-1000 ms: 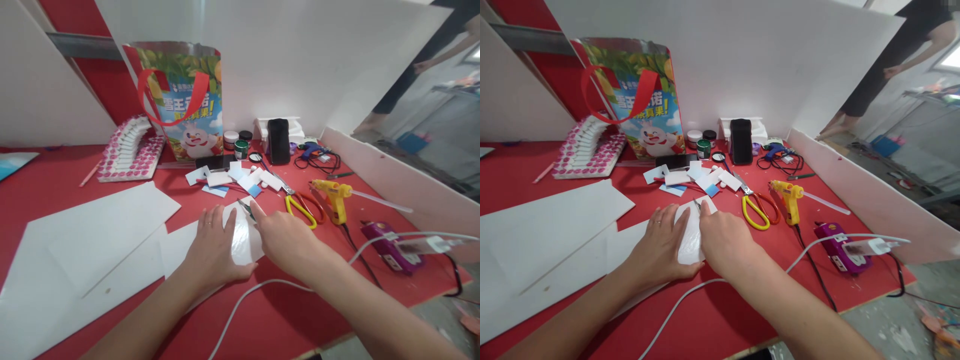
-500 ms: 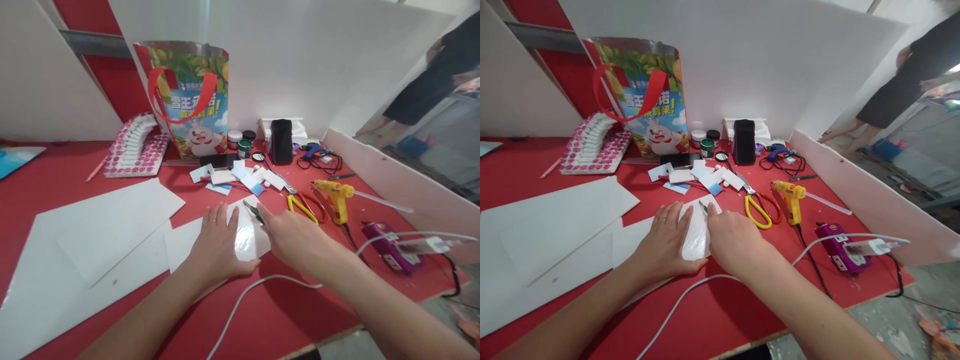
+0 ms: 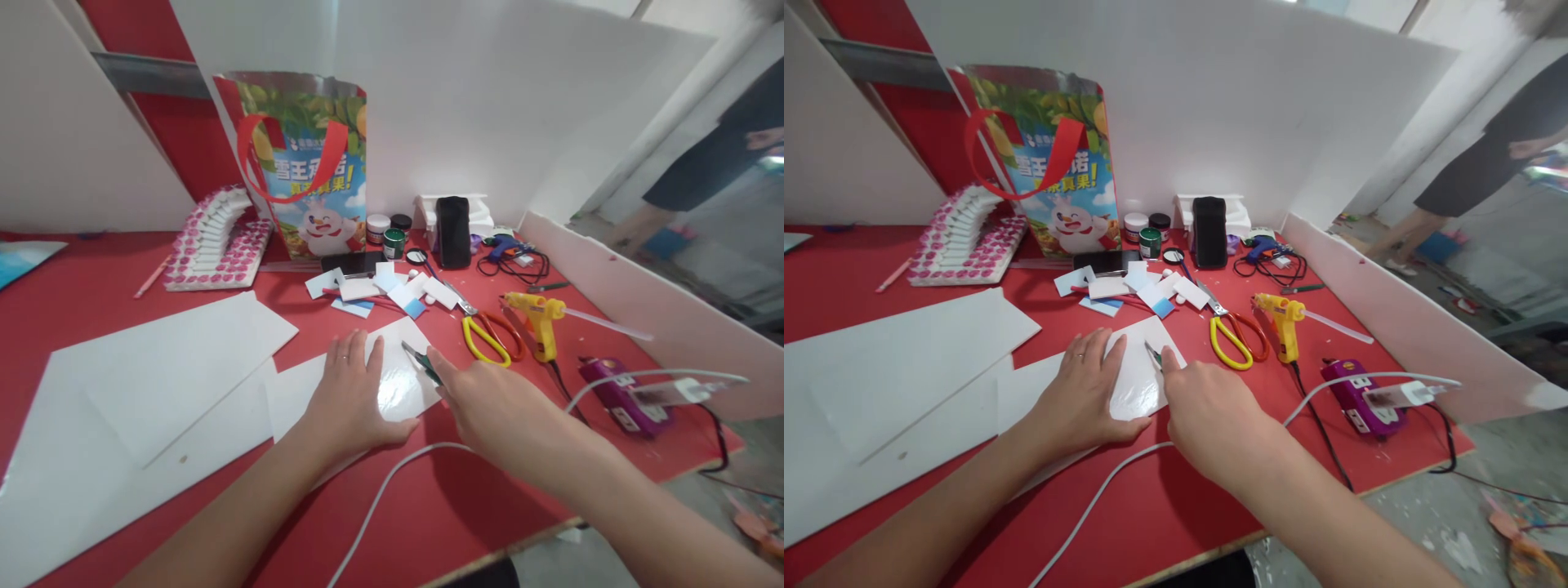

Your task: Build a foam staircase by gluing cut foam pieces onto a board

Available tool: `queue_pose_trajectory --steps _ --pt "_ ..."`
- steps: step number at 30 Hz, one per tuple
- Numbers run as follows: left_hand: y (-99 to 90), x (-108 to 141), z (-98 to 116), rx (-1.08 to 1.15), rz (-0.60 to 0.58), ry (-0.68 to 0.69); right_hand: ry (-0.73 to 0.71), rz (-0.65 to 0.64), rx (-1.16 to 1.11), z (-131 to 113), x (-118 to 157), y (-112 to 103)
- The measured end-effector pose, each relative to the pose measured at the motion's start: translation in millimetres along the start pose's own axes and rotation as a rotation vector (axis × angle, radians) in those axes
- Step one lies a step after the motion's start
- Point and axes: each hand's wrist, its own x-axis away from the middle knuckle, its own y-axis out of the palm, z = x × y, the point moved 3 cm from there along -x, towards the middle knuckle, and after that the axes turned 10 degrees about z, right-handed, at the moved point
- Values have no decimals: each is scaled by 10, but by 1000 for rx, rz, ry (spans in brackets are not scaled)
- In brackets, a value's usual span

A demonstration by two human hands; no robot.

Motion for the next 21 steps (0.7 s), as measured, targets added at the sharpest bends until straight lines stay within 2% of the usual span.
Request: queue_pose_trajectory --steps 4,8,11,13,16,18,21 --pt "37 -50 -97 -51 3 -51 29 -60 -10 43 156 46" --pt "51 -78 -151 -73 17 -40 60 -87 -31 118 271 113" --pt "27 -76 -150 -81 19 -43 84 -82 -141 243 332 142" --pt "-13 -74 -130 -79 33 -28 91 -28 -300 354 383 134" --pt "-114 -77 -69 -76 76 29 157 170 -495 511 432 93" --pt "-220 -83 -31 -80 110 56 247 277 -484 559 396 101" --pt "-458 -89 -44 -96 169 13 351 295 -361 506 198 216"
